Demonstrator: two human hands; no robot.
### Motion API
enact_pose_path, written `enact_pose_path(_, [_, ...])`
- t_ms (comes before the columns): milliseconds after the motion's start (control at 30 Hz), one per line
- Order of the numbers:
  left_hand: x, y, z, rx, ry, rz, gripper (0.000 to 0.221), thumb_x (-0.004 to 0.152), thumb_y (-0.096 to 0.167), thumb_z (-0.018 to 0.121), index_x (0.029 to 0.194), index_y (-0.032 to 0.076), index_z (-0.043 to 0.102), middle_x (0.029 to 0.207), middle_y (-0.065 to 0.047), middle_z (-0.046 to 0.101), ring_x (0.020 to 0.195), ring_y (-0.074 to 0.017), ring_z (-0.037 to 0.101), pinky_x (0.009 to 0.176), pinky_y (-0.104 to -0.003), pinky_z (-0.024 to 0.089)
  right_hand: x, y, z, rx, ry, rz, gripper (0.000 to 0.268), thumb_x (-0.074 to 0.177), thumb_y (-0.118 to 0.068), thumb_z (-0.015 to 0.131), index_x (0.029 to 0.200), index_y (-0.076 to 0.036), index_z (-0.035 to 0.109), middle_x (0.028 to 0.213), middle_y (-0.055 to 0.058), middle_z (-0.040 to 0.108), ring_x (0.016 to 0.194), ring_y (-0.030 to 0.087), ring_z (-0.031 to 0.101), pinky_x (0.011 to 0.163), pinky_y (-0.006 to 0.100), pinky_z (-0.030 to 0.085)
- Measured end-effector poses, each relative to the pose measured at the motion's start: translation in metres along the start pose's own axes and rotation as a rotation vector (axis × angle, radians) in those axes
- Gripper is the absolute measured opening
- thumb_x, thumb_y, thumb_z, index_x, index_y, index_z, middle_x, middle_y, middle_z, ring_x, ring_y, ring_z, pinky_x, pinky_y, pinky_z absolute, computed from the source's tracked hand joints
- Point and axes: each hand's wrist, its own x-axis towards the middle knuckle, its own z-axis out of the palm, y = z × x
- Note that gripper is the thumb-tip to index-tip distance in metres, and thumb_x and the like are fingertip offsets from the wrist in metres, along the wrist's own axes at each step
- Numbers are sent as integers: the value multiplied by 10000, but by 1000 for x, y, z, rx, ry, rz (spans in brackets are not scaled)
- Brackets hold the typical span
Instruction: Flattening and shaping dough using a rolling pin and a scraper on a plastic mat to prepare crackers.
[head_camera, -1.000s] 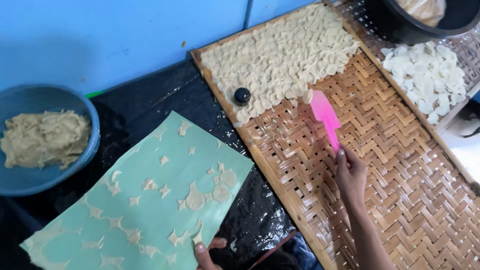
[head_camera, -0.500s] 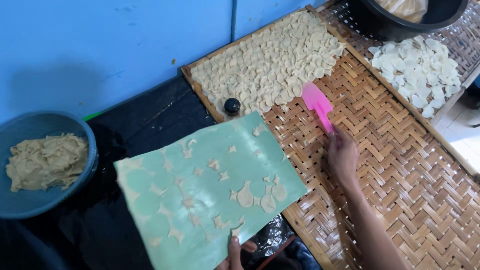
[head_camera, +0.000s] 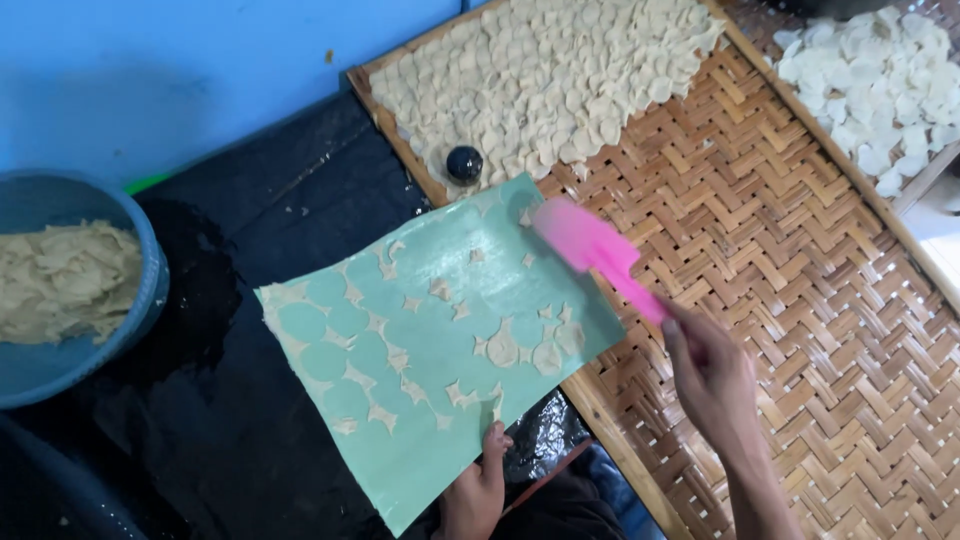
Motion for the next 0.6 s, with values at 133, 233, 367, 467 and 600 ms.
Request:
enact_pose_path(133, [2,23,-9,138,-39,35,320,974,257,627,855,-11,756,721,-60,788,670,-196,757,645,-350,571,-37,-5,-17,-78,-155,163,343,948,-221,666,1274,-174,760,596,104,531,486,170,427,478,383,365])
enact_pose_path(233, [1,19,-8,111,-41,33,321,981,252,623,863,-16,754,729,-64,786,680,-192,759,651,-345,575,-50,-6,-27,-71,-210,39,317,931,-191,674,1231,-132,755,615,89,546,477,154,464,471,338,413])
enact_pose_path(367, [0,21,-9,84,-45,10,317,981,248,624,866,-20,750,736,-66,783,676,-193,754,644,-343,578,-59,4,-25,-39,-215,-54,320,912,-166,668,1218,-105,740,653,84,567,488,154,483,478,321,436])
enact_pose_path(467, [2,26,-10,82,-55,47,314,992,239,613,885,-19,756,745,-61,787,688,-181,764,649,-331,585,-59,5,-20,-84,-231,-42,341,893,-160,681,1225,-117,746,668,97,584,469,175,521,485,338,464])
enact_pose_path(600, [2,31,-12,91,-24,85,306,993,223,609,858,-16,746,720,-63,778,673,-194,741,649,-341,561,-54,4,-11,-146,-208,-191,351,900,-167,676,1247,-172,723,797,34,682,515,152,617,479,343,511])
